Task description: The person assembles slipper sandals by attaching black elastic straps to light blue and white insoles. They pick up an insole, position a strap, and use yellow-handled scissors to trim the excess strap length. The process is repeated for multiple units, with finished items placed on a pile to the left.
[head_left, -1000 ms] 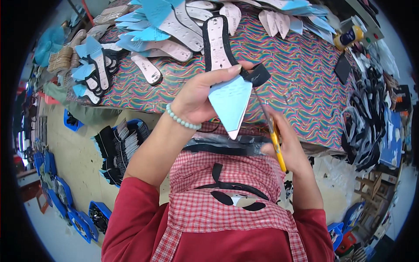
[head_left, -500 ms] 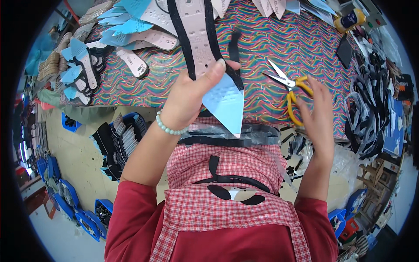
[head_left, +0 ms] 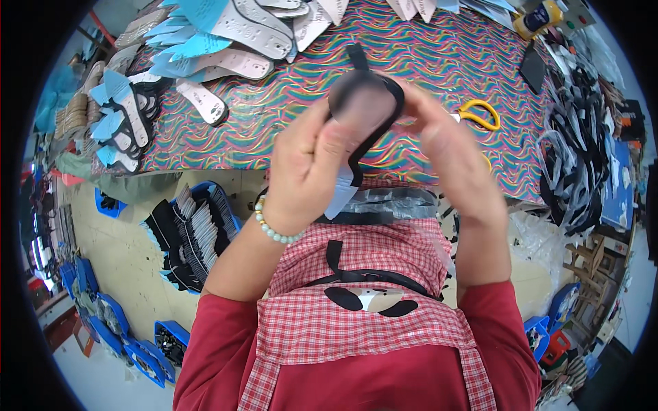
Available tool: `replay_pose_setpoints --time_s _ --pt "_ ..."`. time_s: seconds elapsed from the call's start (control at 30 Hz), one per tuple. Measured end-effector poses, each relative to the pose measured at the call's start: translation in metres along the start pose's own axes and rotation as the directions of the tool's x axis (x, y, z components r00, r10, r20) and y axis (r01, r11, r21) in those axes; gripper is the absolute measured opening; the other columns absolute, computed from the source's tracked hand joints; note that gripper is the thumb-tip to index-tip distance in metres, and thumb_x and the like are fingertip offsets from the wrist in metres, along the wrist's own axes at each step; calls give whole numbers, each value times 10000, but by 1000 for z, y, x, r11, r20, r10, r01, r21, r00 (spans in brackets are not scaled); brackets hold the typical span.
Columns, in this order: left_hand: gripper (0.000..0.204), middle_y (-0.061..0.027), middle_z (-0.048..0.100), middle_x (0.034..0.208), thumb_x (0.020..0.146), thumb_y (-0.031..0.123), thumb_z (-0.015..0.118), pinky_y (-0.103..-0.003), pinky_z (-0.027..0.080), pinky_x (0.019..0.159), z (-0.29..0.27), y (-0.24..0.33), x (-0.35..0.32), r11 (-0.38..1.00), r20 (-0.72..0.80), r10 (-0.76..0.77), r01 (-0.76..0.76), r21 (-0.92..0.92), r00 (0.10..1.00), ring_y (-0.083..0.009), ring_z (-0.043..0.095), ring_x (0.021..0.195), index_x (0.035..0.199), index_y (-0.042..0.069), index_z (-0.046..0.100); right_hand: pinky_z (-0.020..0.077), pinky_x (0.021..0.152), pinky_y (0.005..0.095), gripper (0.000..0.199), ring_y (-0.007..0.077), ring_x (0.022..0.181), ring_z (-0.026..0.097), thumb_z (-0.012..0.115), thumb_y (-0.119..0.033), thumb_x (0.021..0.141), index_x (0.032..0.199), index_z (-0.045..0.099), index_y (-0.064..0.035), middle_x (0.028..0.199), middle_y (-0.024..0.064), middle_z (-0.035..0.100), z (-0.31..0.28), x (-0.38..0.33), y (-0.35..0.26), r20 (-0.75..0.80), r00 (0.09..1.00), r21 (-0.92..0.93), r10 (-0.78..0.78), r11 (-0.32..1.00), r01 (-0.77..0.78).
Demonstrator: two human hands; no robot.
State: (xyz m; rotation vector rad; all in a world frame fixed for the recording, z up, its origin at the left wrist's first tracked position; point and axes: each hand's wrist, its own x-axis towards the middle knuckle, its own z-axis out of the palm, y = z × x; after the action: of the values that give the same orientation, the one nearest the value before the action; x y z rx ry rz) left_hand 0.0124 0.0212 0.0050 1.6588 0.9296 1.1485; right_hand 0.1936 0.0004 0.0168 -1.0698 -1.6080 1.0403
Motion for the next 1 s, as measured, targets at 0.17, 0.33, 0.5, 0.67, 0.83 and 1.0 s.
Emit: replay_pose_setpoints --time_s 0.17,0.33,0.5,0.67,0.83,1.0 --pt "338 -125 639 986 974 248 478 -296 463 769 20 9 0 981 -170 2 -35 -189 985 -207 599 863 1114 -37 594 462 842 369 313 340 994 585 476 -182 946 1183 548 9 1088 195 585 35 11 -4 -234 946 -118 -224 973 201" --pt "550 -222 475 1335 993 391 393 -391 331 1040 9 0 12 889 -106 69 -109 -444 992 -293 431 1270 1350 -26 419 483 687 377 247 335 753 626 463 -197 960 990 611 -2 817 137 630 49 -26 15 -185 981 -118 53 990 -76" --pt "685 -166 532 1087 955 555 351 -342 460 839 1 4 20 799 282 -80 231 -556 956 -217 554 935 1342 -8 392 454 608 363 306 262 681 612 445 -254 984 905 592 2 748 116 593 59 -33 26 -132 988 -77 76 993 -86" --pt "758 -96 564 905 927 618 329 -328 465 814 10 2 22 600 359 -34 306 -739 933 -184 547 923 1316 -28 411 380 488 262 492 151 468 488 388 -478 966 772 552 -56 575 53 542 52 -44 33 323 929 801 181 471 -370" --pt "319 57 519 635 969 257 539 -228 353 497 -4 -3 18 981 -76 -124 111 -158 989 -28 432 586 755 27 596 477 655 265 451 104 719 573 322 -383 1020 1007 572 -8 796 43 616 38 -10 7 -53 957 329 285 910 -253" --pt "355 77 426 552 967 235 542 -230 296 446 -9 8 33 982 -332 142 -91 163 932 -19 345 527 674 36 516 439 672 268 335 103 718 503 399 -289 1013 1012 558 6 776 25 542 38 -1 13 46 977 242 207 947 -212"
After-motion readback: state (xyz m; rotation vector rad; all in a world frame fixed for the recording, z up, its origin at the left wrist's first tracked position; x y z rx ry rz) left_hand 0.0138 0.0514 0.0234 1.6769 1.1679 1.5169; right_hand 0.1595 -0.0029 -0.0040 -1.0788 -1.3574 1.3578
